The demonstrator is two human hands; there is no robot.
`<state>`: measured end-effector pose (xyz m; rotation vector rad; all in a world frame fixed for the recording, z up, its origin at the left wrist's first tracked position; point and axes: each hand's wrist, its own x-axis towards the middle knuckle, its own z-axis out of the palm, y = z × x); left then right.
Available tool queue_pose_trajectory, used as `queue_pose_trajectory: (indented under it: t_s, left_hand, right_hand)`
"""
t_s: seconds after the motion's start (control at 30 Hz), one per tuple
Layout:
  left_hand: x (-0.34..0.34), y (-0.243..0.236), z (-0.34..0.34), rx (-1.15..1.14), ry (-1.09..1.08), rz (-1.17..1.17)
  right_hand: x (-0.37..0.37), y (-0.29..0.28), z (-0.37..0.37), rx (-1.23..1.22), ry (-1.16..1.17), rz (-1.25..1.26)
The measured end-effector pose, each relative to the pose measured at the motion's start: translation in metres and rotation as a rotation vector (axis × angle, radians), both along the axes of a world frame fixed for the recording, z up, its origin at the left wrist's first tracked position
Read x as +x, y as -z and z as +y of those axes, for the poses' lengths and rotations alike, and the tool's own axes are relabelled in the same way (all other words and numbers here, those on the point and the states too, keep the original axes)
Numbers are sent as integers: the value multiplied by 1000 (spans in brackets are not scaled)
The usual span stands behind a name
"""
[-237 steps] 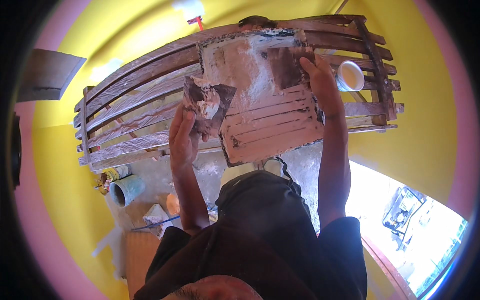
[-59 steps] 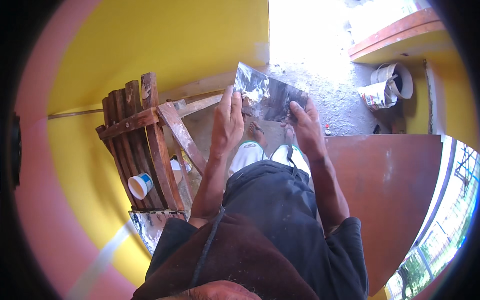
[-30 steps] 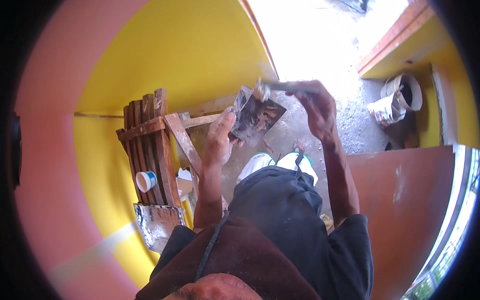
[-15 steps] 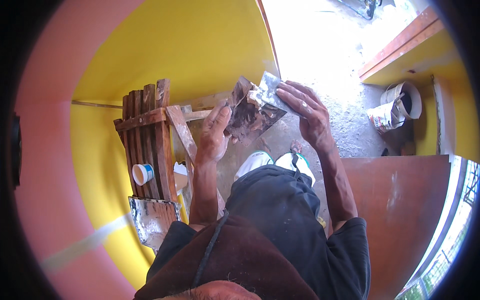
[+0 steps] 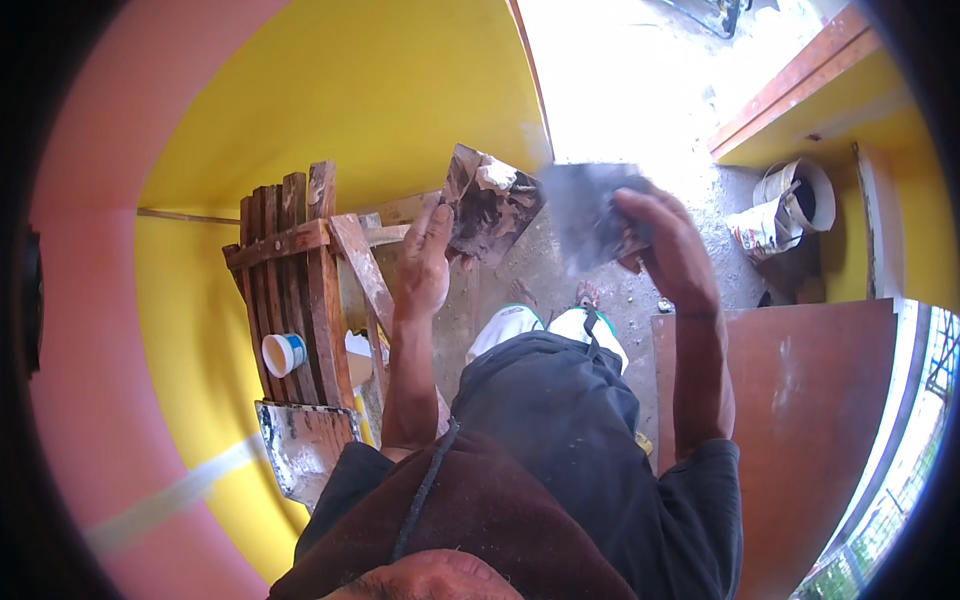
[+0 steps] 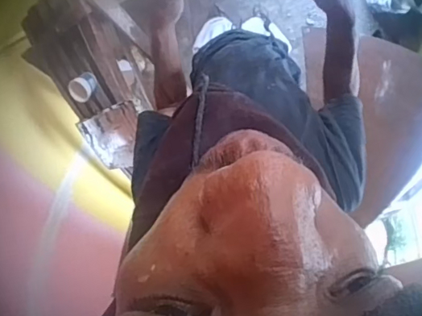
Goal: Applying and smoothing plaster or joint compound on a wall and ceiling using putty knives.
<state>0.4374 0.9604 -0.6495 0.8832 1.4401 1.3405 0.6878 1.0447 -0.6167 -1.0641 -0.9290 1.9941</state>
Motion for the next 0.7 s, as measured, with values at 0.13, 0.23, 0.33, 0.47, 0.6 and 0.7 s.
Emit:
queue_pose_trajectory:
  t_s: [0.13, 0.23, 0.33, 0.47, 0.6, 0.7]
  left_hand:
    - [1, 0, -3, -40, -36, 66]
    - [4, 14, -8, -21, -39, -37]
    - [8, 27, -11, -43, 37, -14]
    - [10, 36, -12, -61, -17, 14]
    - [-2, 37, -6, -37, -149, 73]
    - [-1, 23, 5, -11, -154, -81]
  right_hand:
    - [-14, 9, 5, -31, -71, -91]
    - [-14, 43, 12, 615, -29, -326]
    - [-13, 67, 29, 1316, 26, -504]
    - [-13, 66, 61, 189, 133, -118]
    - [-16, 36, 25, 233, 250, -94]
    - [-38, 31, -27, 149, 238, -23]
